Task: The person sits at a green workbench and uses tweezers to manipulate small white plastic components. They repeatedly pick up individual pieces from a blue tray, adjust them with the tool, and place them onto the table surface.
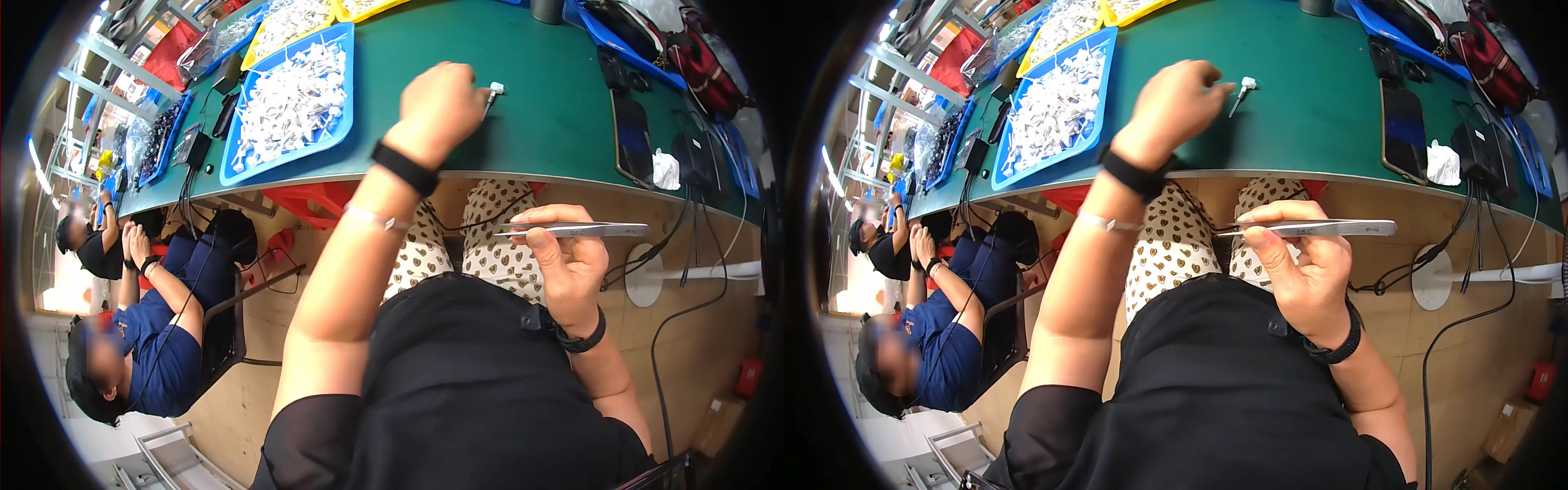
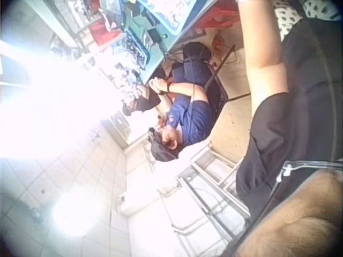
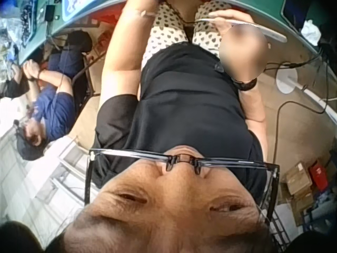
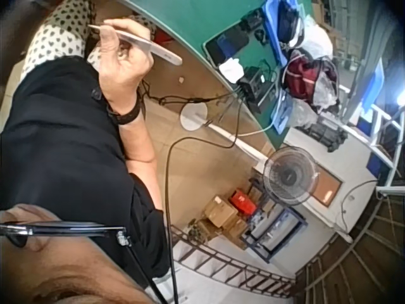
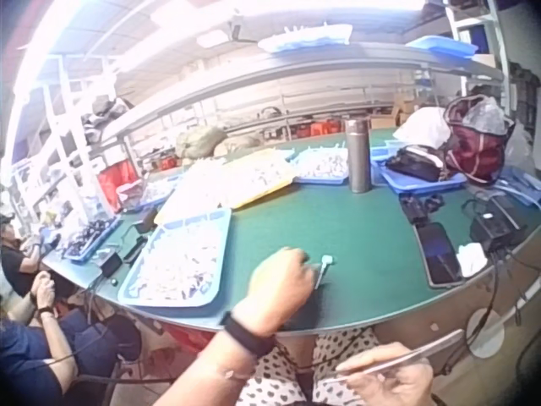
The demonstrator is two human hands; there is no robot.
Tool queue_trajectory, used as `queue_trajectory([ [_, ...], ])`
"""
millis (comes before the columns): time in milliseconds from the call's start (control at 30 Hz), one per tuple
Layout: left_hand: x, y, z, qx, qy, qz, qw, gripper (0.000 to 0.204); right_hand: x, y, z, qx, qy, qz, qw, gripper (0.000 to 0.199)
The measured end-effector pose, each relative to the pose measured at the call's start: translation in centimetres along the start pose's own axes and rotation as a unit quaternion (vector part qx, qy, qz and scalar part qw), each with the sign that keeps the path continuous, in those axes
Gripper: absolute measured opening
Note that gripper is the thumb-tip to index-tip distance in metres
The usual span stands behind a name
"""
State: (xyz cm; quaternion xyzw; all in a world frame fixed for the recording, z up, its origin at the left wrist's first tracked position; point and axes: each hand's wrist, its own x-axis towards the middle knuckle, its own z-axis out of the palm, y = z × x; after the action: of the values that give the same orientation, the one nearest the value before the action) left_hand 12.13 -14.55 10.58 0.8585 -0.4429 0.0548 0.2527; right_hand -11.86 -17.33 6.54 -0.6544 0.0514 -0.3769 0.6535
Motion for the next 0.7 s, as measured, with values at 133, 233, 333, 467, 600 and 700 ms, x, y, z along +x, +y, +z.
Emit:
queue_trajectory([
  [133, 2.2, 1.4, 2.8, 0.075, -0.043, -0.014, 0.996, 0.028, 0.2, -0.5, -0.7, -0.016, 0.007, -0.001, 1.0, 0.015],
  [233, 3.0, 0.4, 3.3, 0.082, -0.035, -0.011, 0.996, 0.024, 0.4, -0.6, -0.8, -0.003, 0.013, -0.007, 1.0, 0.015],
  [333, 0.9, -0.5, 2.3, -0.083, 0.055, 0.035, 0.994, 0.023, 0.3, -1.0, -0.7, 0.02, 0.004, 0.007, 1.0, 0.016],
  [467, -7.2, 1.5, -1.9, -0.375, -0.051, -0.054, 0.924, 0.017, 0.2, -0.6, 0.0, 0.062, 0.016, 0.019, 0.998, 0.017],
  [600, -15.7, 0.7, -1.2, -0.448, -0.047, -0.086, 0.889, 0.018, -0.3, 0.3, 1.0, 0.111, -0.004, 0.071, 0.991, 0.018],
  [700, -19.2, 0.6, 0.3, -0.536, -0.06, -0.169, 0.825, 0.017, -1.1, 1.2, 1.8, 0.083, -0.014, 0.088, 0.993, 0.017],
])
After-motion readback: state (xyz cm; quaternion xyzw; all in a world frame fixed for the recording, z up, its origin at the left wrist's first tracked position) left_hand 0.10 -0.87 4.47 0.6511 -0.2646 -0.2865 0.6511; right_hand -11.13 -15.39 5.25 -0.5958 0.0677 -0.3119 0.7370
